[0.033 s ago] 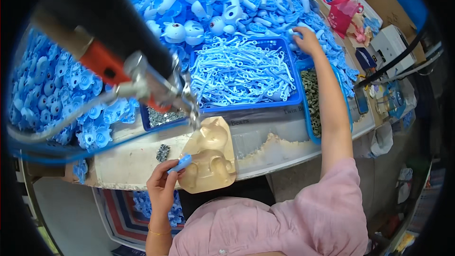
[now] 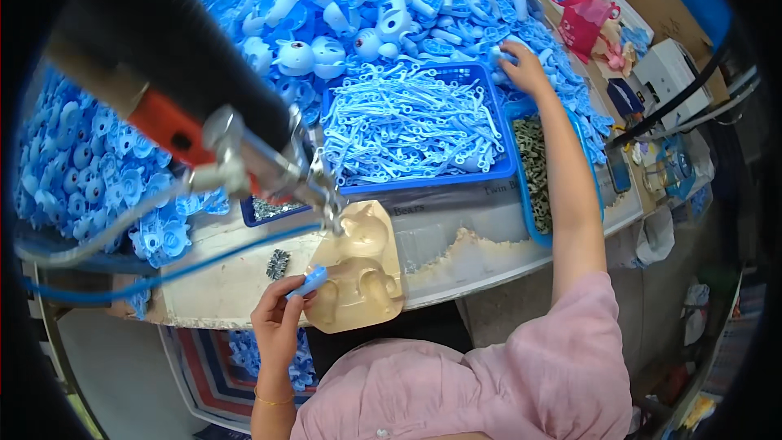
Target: Assembling blue plastic toy car components using pneumatic screwdrivers and an assembly jig.
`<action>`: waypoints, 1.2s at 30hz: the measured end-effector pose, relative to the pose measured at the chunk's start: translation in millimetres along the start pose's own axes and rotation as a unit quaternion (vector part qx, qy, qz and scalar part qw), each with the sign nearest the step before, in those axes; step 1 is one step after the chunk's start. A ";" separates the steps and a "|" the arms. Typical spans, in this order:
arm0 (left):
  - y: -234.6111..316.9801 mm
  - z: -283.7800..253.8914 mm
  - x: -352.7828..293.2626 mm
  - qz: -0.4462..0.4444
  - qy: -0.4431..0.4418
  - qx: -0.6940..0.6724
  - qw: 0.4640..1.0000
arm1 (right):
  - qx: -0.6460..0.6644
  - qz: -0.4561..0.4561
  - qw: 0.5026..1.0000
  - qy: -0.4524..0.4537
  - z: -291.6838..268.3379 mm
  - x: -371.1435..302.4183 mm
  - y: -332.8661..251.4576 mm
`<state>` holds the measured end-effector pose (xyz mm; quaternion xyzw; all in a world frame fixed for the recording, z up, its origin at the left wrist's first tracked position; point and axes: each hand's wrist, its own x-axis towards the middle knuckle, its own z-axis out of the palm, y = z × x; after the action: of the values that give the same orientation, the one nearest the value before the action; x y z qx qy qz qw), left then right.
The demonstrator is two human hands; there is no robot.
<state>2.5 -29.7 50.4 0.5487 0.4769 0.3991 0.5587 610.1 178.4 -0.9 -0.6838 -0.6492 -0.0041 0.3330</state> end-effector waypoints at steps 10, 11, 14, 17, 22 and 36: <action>-0.4 -3.5 0.7 0.012 0.011 0.006 1.000 | -0.054 0.208 0.957 0.193 -78.0 -32.0 83.4; -1.2 -4.2 0.1 0.012 0.009 0.005 1.000 | -0.067 0.183 0.966 0.171 -78.0 -37.1 91.5; -3.0 -5.8 -2.8 0.009 0.021 0.011 1.000 | -0.070 0.145 0.979 0.123 -67.3 -43.0 89.8; -1.9 -5.0 -3.2 -0.002 0.027 0.011 1.000 | -0.133 0.102 0.983 0.074 -58.4 -49.1 63.1; -5.0 -2.2 0.0 0.036 0.000 0.037 0.999 | -0.239 0.085 0.967 0.018 -61.6 -40.0 31.2; -4.8 -10.7 2.3 0.028 -0.001 0.027 0.999 | 0.157 0.110 0.981 -0.010 -99.2 -69.9 -71.2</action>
<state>-7.7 -25.3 46.0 0.5773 0.4717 0.4010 0.5324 578.1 66.2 77.8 -0.6904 -0.5657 0.1419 0.4280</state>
